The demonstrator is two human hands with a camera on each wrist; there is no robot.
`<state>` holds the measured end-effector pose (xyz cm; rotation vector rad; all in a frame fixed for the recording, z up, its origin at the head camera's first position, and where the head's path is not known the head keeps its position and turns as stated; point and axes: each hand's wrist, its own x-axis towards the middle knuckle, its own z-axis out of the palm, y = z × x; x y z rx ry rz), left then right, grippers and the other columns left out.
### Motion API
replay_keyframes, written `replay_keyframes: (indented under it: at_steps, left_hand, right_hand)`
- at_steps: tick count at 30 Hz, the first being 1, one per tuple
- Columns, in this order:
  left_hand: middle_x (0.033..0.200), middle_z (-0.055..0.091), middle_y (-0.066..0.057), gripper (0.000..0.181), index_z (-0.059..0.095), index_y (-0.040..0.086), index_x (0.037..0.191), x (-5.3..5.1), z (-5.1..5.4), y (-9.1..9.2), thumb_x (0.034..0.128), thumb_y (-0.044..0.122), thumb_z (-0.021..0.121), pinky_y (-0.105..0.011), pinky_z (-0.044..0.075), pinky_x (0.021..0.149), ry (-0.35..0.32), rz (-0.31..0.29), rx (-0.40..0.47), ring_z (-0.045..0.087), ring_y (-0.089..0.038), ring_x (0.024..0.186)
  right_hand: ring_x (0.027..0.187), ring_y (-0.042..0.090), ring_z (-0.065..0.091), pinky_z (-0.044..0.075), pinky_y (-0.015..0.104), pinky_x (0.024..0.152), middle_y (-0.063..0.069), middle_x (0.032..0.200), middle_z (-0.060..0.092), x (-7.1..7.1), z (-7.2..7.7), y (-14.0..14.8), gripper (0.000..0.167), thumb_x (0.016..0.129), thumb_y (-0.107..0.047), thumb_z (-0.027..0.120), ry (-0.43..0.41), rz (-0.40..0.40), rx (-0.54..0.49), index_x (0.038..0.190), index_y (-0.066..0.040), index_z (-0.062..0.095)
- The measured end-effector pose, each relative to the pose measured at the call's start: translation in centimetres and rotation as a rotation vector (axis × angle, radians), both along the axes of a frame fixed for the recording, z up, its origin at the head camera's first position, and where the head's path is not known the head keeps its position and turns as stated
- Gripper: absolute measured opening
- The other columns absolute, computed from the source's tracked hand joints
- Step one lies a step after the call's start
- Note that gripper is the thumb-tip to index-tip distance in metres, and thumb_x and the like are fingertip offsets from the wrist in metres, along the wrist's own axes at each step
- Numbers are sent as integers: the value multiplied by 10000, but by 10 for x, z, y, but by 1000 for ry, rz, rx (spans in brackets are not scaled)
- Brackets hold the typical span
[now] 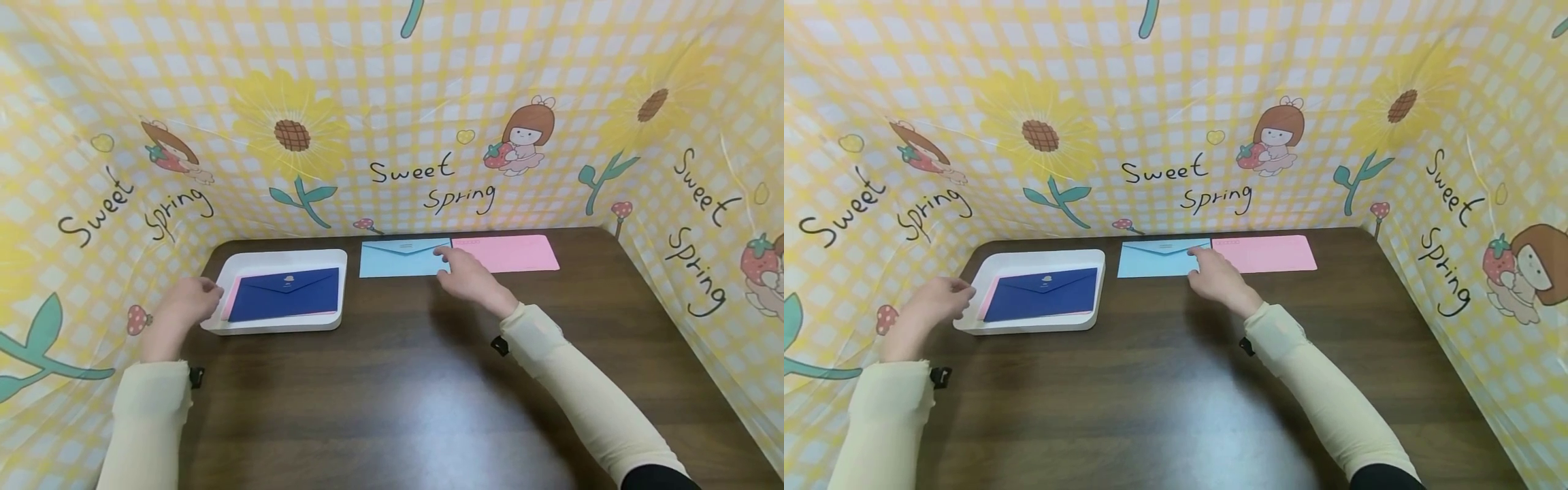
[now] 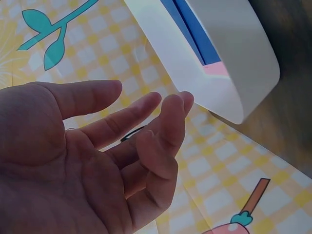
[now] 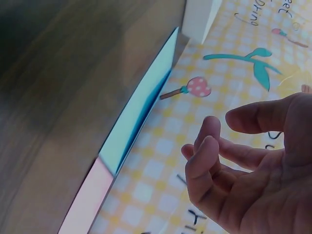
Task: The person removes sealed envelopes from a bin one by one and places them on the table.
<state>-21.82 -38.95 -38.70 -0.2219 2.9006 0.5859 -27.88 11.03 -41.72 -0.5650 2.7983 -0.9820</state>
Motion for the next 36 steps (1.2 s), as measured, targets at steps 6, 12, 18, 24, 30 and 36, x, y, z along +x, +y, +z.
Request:
replay_keyframes:
  at_steps: [6,12,18,24,30,36]
  left_hand:
    - [917,706,-253,510,539,-214,1308,-7,0,2,1080,230,438,-479,523,697,-6,-24,-22,665,-379,850]
    - [891,720,-234,517,549,-215,1306,-11,-2,3,1069,237,464,-514,527,737,-31,-43,-42,670,-409,874]
    - [940,707,-279,528,530,-244,1301,-15,-5,5,1082,234,487,-493,554,724,-73,-23,13,669,-417,887]
    - [956,700,-293,524,504,-250,1321,-20,-5,8,1086,218,495,-528,555,750,-84,-8,32,675,-422,897]
    - [984,691,-310,527,499,-253,1327,-25,-4,11,1084,215,505,-535,558,772,-109,8,41,678,-428,918]
    - [1072,665,-356,533,487,-254,1335,-29,-2,11,1082,215,511,-535,573,795,-119,22,74,675,-454,956]
  right_hand:
    - [1351,376,541,449,547,1092,214,1486,562,0,4,-21,478,1049,-127,548,6,43,-15,1509,-4,515]
    - [1354,345,542,457,528,1086,183,1487,569,-1,-1,-40,480,1049,-132,548,2,61,-21,1516,-24,517]
    - [1447,314,455,389,490,1162,156,1560,510,-3,-3,-63,490,1053,-127,543,5,82,-1,1531,-25,507]
    - [1484,297,409,363,469,1183,139,1590,479,-5,0,-87,493,1049,-112,547,13,102,6,1535,-37,511]
    - [1459,289,444,385,451,1169,140,1561,514,-6,1,-108,501,1040,-112,556,10,132,30,1532,-27,510]
    - [1426,272,484,412,431,1146,137,1572,504,-7,4,-126,531,1037,-122,555,10,143,29,1550,-11,476]
